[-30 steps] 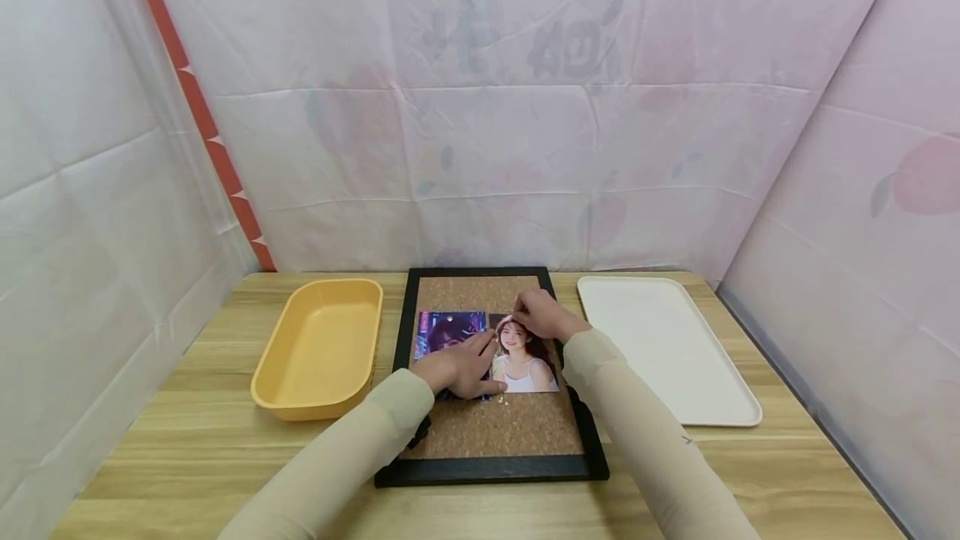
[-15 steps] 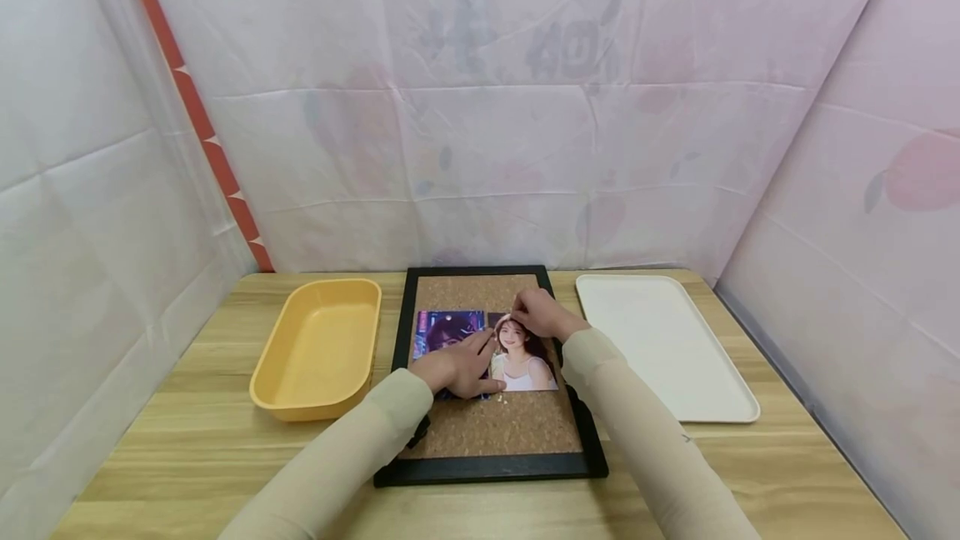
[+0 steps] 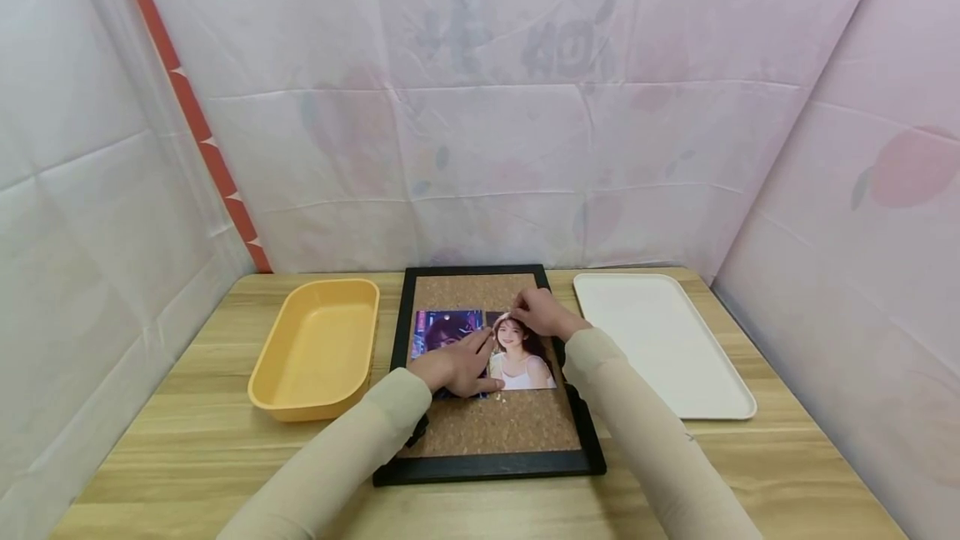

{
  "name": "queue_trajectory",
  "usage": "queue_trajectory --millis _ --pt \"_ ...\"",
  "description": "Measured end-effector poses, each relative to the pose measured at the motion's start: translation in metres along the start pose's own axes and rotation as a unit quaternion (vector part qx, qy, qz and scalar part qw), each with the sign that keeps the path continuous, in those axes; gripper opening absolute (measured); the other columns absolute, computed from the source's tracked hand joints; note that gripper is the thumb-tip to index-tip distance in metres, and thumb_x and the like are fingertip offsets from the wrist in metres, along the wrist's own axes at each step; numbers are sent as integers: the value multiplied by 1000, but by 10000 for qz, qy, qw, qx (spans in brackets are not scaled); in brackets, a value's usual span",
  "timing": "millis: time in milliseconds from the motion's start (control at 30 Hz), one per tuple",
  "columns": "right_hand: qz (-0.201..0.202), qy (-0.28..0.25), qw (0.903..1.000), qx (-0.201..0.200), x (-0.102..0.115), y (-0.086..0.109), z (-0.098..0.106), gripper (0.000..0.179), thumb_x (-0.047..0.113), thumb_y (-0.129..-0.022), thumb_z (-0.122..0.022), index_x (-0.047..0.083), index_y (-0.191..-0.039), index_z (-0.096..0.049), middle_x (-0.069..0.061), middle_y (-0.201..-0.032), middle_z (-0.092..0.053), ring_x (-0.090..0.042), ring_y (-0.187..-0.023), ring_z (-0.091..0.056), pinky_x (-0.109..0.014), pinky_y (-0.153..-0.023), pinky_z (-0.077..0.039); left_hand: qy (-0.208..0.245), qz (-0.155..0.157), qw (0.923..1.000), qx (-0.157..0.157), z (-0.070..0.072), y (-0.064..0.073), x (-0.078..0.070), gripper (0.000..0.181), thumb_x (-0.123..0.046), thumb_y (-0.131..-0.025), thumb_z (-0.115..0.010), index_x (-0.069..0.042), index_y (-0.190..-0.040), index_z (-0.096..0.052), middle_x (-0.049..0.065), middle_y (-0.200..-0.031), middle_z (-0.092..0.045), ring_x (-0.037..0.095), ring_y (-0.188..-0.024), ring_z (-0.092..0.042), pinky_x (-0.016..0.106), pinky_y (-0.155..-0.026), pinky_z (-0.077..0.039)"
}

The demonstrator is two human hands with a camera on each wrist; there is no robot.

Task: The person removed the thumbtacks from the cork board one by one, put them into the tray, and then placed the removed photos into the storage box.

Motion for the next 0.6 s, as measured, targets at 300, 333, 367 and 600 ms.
queue_trajectory --millis 300,333,367,600 --pt "-51 -578 9983 90 0 6 5 23 4 -104 -54 -2 -91 -72 -9 -82 -67 -13 -67 -58 -32 -69 -51 29 -25 10000 -5 3 5 -3 87 -62 -103 -44 -10 -166 -12 6 -173 -2 21 -159 -3 40 -126 -16" --pt "-33 -584 9983 83 1 7 7 22 4 -104 -54 -2 -92 -72 -11 -83 -68 -13 -68 -58 -32 -69 -52 15 -31 10000 -1 4 6 -3 87 -62 -103 -44 -10 -166 -12 7 -173 -2 22 -159 -3 40 -126 -16" --pt "-28 -588 9982 81 2 7 8 21 4 -104 -54 -3 -93 -72 -12 -84 -69 -14 -70 -59 -33 -70 -52 -2 -33 10000 0 4 7 -3 87 -62 -103 -44 -10 -165 -12 7 -173 -1 22 -159 -3 40 -126 -16" --pt "-28 -441 9990 91 6 11 11 17 5 -104 -55 -4 -102 -70 -12 -92 -70 -17 -79 -64 -37 -77 -56 18 -39 10000 -47 2 5 -2 87 -63 -103 -43 -10 -166 -13 6 -173 -3 21 -159 -4 40 -126 -17"
Point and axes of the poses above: each hand's wrist, its own y-axis away from the middle knuckle, its own z-axis out of the back of the hand, x = y × z, the point moved 2 cm from there along -y, towards the middle knuckle
